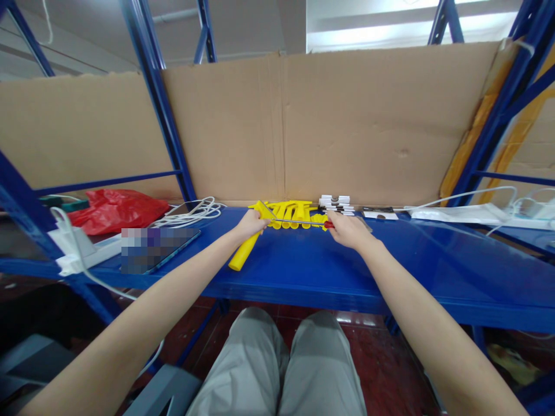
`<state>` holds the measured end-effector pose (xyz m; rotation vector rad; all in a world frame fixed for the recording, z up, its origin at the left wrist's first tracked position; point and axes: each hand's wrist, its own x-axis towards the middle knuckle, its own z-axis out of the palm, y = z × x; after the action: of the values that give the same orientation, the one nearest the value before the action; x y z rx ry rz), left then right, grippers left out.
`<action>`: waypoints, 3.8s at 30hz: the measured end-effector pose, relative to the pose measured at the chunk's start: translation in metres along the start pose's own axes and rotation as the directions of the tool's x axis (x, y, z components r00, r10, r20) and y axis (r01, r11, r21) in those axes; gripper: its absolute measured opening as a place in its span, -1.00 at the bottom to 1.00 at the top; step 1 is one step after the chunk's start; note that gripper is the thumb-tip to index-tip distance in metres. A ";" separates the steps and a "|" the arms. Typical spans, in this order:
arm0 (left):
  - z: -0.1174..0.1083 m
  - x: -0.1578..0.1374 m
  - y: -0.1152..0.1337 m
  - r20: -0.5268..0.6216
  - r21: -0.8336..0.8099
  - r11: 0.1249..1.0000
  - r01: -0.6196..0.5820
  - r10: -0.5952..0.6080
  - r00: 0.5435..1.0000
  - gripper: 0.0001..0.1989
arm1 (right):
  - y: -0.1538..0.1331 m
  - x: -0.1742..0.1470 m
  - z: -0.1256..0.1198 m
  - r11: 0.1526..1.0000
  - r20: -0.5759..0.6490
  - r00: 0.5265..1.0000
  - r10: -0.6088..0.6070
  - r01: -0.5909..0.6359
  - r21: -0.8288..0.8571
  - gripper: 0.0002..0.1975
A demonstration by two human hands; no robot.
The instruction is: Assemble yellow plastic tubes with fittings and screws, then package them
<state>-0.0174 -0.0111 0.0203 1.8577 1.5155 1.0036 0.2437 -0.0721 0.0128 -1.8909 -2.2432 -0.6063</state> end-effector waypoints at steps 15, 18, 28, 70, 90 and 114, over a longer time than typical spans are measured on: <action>0.002 0.002 -0.004 -0.010 0.020 1.000 -0.024 0.024 1.000 -0.71 | 0.000 -0.001 -0.002 1.000 0.019 1.000 -0.002 0.002 0.003 -0.79; 0.002 0.002 -0.004 -0.007 0.031 0.999 -0.027 0.027 1.000 -0.72 | 0.000 -0.001 -0.001 1.000 0.009 1.000 -0.005 0.005 -0.002 -0.80; 0.001 -0.002 0.000 0.004 0.047 0.999 -0.019 0.019 1.000 -0.68 | -0.003 -0.002 -0.006 0.997 0.012 1.000 -0.007 0.007 -0.073 -0.76; 0.004 0.006 -0.006 0.009 0.125 0.992 0.004 -0.005 1.000 -0.77 | 0.010 0.000 0.001 0.989 -0.211 0.969 -0.131 0.143 0.041 -0.90; 0.002 0.004 -0.004 0.016 0.077 0.997 0.003 -0.004 1.000 -0.69 | 0.008 -0.001 0.001 0.991 -0.177 0.978 -0.113 0.124 0.048 -0.90; 0.001 -0.002 0.004 0.018 0.137 0.990 -0.028 0.026 1.000 -0.76 | 0.008 -0.002 0.002 0.996 -0.115 0.992 -0.061 0.068 0.061 -0.83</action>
<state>-0.0141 -0.0144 0.0224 1.9810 1.5895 0.9144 0.2519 -0.0721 0.0122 -1.7157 -2.2315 -0.6259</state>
